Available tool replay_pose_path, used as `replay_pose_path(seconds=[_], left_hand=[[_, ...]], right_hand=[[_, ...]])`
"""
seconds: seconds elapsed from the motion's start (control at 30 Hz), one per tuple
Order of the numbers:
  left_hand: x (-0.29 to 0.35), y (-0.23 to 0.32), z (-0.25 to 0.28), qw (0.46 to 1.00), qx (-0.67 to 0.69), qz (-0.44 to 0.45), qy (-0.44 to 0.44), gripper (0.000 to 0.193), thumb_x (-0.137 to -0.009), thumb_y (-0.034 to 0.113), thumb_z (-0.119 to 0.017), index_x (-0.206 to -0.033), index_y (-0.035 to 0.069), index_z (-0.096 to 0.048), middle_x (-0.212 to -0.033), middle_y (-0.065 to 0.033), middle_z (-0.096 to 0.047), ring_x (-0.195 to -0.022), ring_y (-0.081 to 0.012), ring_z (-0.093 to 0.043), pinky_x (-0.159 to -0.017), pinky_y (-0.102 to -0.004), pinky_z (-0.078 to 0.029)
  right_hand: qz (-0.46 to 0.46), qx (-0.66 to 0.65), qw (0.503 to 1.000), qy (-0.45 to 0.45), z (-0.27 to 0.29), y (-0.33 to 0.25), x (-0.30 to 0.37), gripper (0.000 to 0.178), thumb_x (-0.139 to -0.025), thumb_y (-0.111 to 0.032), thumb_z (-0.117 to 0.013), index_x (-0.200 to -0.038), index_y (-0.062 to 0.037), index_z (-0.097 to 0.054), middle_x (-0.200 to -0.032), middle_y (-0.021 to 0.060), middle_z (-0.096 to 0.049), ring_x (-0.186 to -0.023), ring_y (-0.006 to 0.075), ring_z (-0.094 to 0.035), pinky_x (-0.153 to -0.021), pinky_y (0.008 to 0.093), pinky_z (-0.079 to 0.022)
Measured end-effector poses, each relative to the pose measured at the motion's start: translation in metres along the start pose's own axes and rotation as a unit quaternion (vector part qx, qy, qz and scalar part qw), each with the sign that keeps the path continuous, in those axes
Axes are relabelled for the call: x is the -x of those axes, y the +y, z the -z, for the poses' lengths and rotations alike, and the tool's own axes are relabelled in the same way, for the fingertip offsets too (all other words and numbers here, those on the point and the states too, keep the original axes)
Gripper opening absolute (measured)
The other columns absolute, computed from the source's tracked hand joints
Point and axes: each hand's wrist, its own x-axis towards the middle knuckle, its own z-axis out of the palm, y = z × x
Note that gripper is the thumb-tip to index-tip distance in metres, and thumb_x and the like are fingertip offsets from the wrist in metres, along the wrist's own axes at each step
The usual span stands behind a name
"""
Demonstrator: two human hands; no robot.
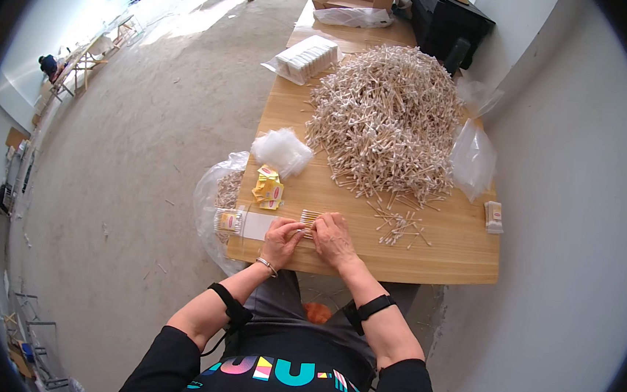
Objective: The person gathers cotton swabs from a pile, aligns them on a paper card, and slides a plastic sleeve over the swabs and card. They then fold the top of the sleeve down and set the packaged unit aside on the table.
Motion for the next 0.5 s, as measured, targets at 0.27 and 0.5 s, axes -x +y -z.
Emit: replay_pose_path(seconds=[0.27,0.5], left_hand=[[-0.015,0.004,0.023,0.997,0.026,0.068,0.023,0.012,-0.081,0.013,-0.068,-0.086,0.002,-0.067,-0.079,-0.0104,-0.065,-0.071,-0.0180,-0.061,-0.067,-0.0277,-0.048],[-0.030,-0.013,0.070,0.985,0.061,0.138,0.077,0.016,-0.085,0.016,-0.065,-0.083,0.001,-0.065,-0.071,-0.0030,-0.062,-0.065,-0.0089,-0.055,-0.062,-0.0234,-0.046]], right_hand=[[-0.025,-0.026,0.999,0.024,0.001,0.002,-0.002,0.013,-0.075,-0.012,-0.063,-0.087,-0.0084,-0.058,-0.095,0.0064,-0.056,-0.100,0.0262,-0.049,-0.087,0.0389,-0.039],[-0.028,0.021,0.999,0.026,-0.001,0.001,0.004,0.031,-0.073,-0.014,-0.066,-0.102,-0.0086,-0.059,-0.110,0.0066,-0.054,-0.109,0.0265,-0.046,-0.093,0.0401,-0.037]])
